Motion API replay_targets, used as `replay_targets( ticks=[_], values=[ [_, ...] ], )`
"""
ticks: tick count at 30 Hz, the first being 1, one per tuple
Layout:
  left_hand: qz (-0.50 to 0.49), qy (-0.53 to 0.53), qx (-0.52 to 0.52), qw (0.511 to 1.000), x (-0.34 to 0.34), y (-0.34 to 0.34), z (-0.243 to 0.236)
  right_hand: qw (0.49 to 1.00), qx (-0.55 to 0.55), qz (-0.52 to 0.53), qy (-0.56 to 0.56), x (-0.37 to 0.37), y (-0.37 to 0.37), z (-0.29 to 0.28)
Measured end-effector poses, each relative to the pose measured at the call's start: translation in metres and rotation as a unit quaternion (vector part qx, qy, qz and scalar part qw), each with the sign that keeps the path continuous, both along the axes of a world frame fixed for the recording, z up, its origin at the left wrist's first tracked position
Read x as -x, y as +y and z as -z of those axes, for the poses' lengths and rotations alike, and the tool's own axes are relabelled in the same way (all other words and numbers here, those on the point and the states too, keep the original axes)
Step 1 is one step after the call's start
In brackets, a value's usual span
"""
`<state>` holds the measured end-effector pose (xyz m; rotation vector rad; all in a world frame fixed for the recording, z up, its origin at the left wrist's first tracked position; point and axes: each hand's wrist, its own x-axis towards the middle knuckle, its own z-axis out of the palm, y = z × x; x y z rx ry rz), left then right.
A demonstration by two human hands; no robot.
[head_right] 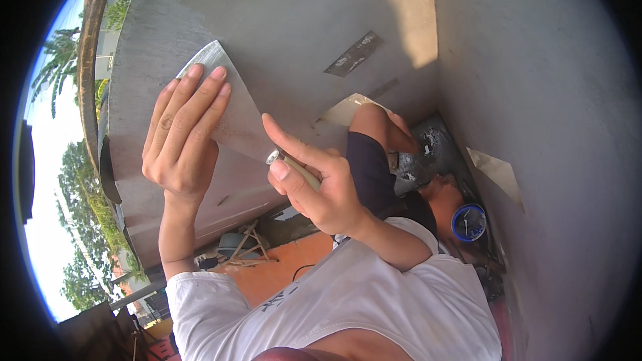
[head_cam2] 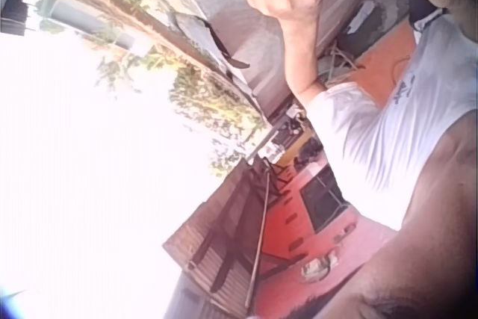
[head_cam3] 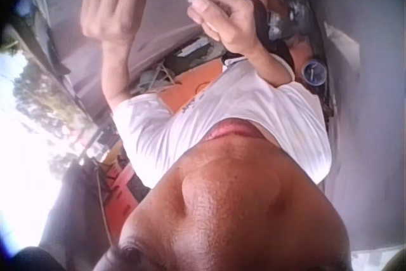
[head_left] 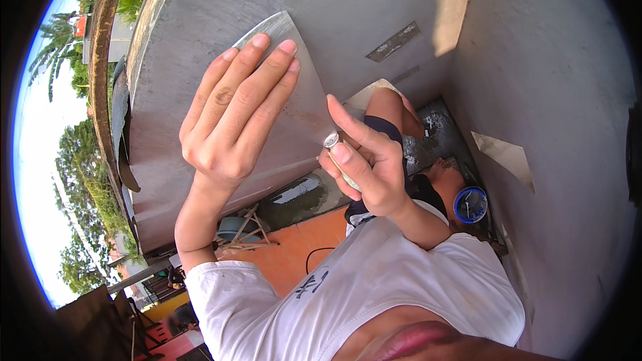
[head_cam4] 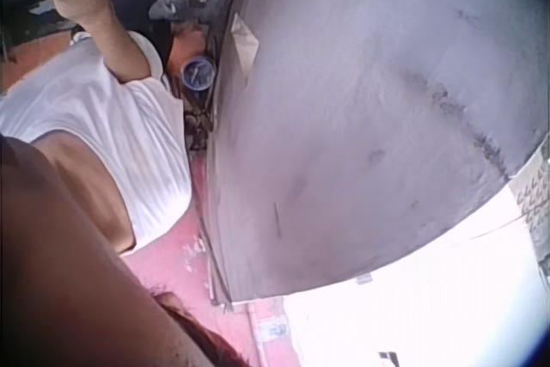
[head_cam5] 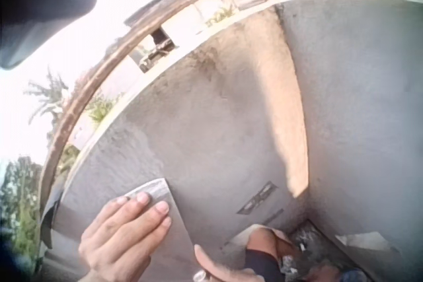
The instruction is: The person smooths a ceiling surface using a metal trowel and a sanding block. They alternate between scraping with the trowel and rubbing the surface with the sanding block to even out the finish.
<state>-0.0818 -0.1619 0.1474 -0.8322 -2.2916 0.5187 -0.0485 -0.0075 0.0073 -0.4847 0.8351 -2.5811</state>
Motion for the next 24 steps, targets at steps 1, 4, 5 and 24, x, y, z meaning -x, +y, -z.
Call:
replay_targets(
  ticks=[1, 4, 5, 24],
  values=[
    [-0.005, -0.014, 0.004, 1.0, -0.003, -0.002, 0.003, 1.0, -0.007, -0.014, -0.021, -0.004, -0.001, 0.003],
    [0.007, -0.008, -0.003, 1.0, -0.004, -0.005, 0.01, 1.0, -0.002, -0.021, -0.021, -0.007, 0.002, 0.007],
    [0.012, -0.004, -0.004, 1.0, -0.003, -0.005, 0.01, 0.999, 0.0, -0.027, -0.026, -0.006, 0.003, 0.005],
    [0.039, 0.004, 0.019, 0.999, -0.001, -0.012, 0.004, 0.995, -0.019, 0.045, 0.089, -0.008, -0.003, 0.007]
  ],
)
